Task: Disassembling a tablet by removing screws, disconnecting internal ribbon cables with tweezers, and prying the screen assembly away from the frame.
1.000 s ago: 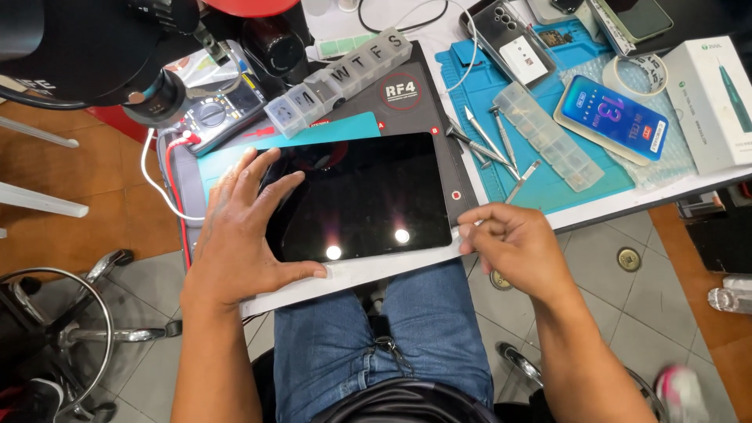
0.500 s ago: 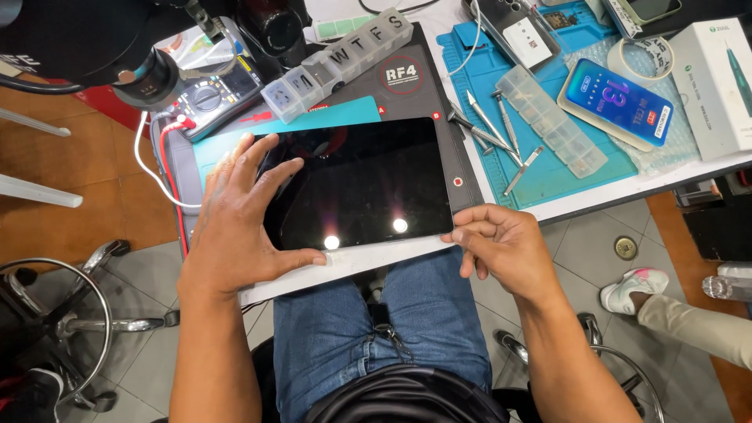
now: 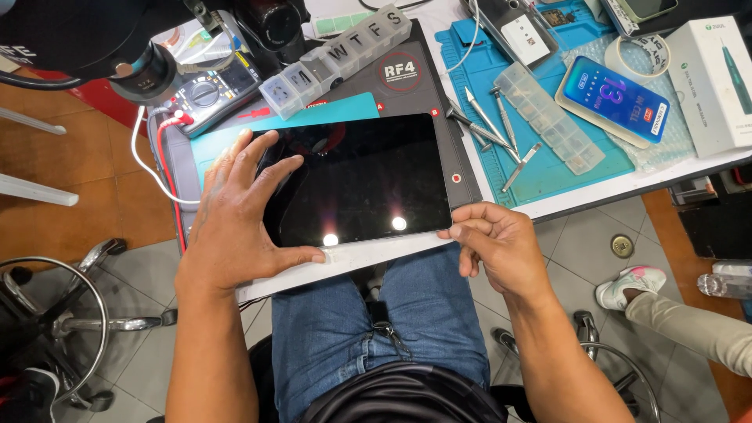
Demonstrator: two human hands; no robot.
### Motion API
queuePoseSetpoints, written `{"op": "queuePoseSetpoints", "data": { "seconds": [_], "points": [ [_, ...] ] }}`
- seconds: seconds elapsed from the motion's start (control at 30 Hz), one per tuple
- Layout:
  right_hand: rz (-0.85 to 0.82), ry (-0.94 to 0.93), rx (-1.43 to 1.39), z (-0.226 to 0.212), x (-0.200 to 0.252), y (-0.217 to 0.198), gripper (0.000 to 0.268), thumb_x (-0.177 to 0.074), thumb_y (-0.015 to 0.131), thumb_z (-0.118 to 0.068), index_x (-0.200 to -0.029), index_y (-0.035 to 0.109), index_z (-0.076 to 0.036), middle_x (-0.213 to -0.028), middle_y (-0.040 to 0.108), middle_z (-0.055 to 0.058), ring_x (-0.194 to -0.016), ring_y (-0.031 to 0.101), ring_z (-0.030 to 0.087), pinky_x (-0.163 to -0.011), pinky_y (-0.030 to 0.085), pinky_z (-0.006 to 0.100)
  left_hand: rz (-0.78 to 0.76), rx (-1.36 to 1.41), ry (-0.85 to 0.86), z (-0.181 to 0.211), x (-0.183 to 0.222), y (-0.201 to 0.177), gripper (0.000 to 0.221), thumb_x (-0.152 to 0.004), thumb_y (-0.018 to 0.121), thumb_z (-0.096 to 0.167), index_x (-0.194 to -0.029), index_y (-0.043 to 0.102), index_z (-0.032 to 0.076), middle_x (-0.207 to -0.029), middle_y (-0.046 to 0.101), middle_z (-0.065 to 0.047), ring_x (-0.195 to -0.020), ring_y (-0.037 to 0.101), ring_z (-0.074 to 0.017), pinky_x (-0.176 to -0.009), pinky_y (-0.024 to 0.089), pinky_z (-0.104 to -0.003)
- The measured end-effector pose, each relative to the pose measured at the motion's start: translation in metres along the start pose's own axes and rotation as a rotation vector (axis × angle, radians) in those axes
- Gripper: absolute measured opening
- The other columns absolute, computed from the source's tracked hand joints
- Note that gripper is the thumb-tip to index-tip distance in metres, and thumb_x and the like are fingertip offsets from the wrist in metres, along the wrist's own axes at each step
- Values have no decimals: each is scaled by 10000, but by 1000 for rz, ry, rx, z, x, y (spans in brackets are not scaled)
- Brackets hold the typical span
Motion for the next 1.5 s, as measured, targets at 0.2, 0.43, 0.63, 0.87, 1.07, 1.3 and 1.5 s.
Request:
{"op": "queuePoseSetpoints", "data": {
  "seconds": [0.2,0.43,0.63,0.87,1.07,1.3,1.5],
  "points": [
    [25,15,-23,2,1,1,94,-884,725,49,-975,713,33,-533,645,173,-583,765,264,-330,425,262,-4,-5,2,-1,0,1,1112,-599,725,822,-1463,559,143,-1579,429,-198,-1523,310,-516,-1154,296,-722],
    [31,15,-1,-7,4,3,177,-872,719,68,-1049,710,70,-681,727,251,-497,705,249,-337,429,273,40,48,-46,-3,-3,-7,1083,-666,727,784,-1494,499,125,-1587,395,-227,-1479,382,-512,-1114,312,-737],
    [22,-20,60,-14,9,7,416,-826,766,25,-1227,661,63,-834,723,144,-375,574,238,-410,475,302,-108,-7,-197,-10,-30,-11,1126,-729,824,695,-1550,388,62,-1598,343,-211,-1456,319,-472,-1061,368,-667],
    [-16,-189,30,-4,2,5,464,-802,716,144,-1245,578,145,-954,750,305,-334,643,243,-286,522,319,-136,-153,-382,-34,-43,-14,974,-687,854,680,-1381,611,42,-1283,617,-143,-1156,609,-400,-933,505,-536],
    [-7,-194,22,-1,0,5,458,-796,732,142,-1230,589,135,-935,761,295,-319,647,247,-273,526,321,-162,-126,-438,-40,-48,-11,859,-731,826,685,-1281,682,40,-1226,623,-141,-1051,654,-438,-861,537,-552],
    [-9,-198,36,-1,1,5,453,-798,733,133,-1229,591,140,-933,763,290,-317,647,235,-277,519,307,-122,-140,-392,-33,-58,-2,820,-711,827,723,-1194,709,71,-1210,602,-122,-1064,650,-411,-849,553,-542],
    [-13,-202,48,-7,2,9,448,-797,741,127,-1222,599,133,-924,768,285,-319,649,229,-278,518,305,-152,-224,-338,-28,-69,4,861,-754,746,830,-1112,722,48,-1100,631,-120,-1103,602,-324,-880,510,-441]
  ]
}}
Point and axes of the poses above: each hand's wrist, its own x-axis away from the middle knuckle, its own y-axis out of the palm, z = x × y, the point moved 7 cm from there along -x, towards the middle knuckle
